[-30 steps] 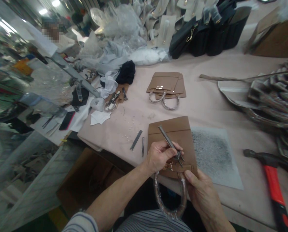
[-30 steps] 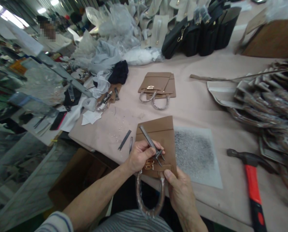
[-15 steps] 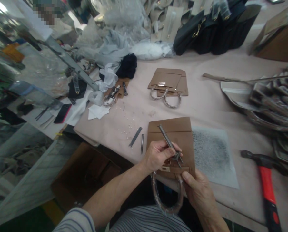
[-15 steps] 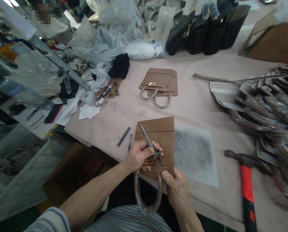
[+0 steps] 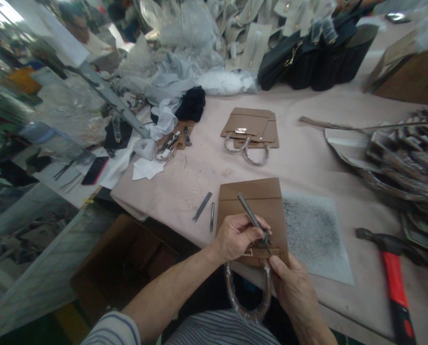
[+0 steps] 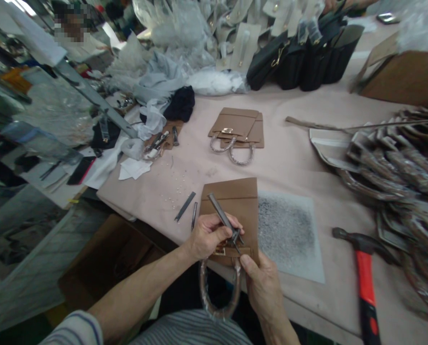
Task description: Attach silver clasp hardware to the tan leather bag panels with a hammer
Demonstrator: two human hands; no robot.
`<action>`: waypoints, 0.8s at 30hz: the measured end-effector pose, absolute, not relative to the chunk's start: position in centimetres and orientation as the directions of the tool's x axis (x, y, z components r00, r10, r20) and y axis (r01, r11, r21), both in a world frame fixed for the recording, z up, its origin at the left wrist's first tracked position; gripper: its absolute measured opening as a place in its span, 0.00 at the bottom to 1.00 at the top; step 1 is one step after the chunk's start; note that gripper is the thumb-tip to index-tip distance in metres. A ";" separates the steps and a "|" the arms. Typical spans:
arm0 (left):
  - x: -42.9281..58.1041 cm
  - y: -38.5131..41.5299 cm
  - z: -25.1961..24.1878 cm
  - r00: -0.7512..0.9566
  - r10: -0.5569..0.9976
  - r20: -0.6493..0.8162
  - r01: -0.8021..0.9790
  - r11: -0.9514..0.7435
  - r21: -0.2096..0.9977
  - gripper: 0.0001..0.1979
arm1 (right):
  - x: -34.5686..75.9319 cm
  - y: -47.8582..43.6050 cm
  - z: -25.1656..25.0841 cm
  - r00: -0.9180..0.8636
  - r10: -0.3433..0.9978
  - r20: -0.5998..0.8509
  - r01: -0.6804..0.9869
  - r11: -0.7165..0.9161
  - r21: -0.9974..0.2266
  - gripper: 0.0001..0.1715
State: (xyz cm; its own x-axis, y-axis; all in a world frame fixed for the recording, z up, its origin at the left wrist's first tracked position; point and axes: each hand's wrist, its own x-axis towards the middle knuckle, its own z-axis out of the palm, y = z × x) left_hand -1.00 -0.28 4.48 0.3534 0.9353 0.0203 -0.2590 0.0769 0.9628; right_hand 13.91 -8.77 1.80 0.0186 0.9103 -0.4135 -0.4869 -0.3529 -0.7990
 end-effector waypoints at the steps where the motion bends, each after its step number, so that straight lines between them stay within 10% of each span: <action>1: -1.0 -0.3 4.7 0.352 0.935 0.044 -0.239 0.044 0.970 0.16 | 13.9 -8.7 1.8 0.021 0.909 -0.416 -0.483 -0.355 -0.800 0.24; 9: -0.9 1.1 6.1 0.354 0.897 0.265 0.015 -0.289 0.957 0.05 | 14.0 -7.0 3.1 -0.003 0.911 -0.413 -0.337 -0.389 -0.857 0.29; 24: -0.9 1.4 2.1 0.377 0.904 0.199 0.282 -0.317 0.905 0.03 | 18.6 -10.2 4.8 0.267 0.818 -0.510 0.029 -0.535 -0.844 0.28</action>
State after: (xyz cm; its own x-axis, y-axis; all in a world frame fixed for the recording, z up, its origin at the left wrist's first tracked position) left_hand -0.87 1.40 2.11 0.3773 0.9045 0.1989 0.2823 -0.3169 0.9055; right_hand 18.59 -10.18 4.84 0.2670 0.8179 -0.5097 0.0288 -0.5354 -0.8441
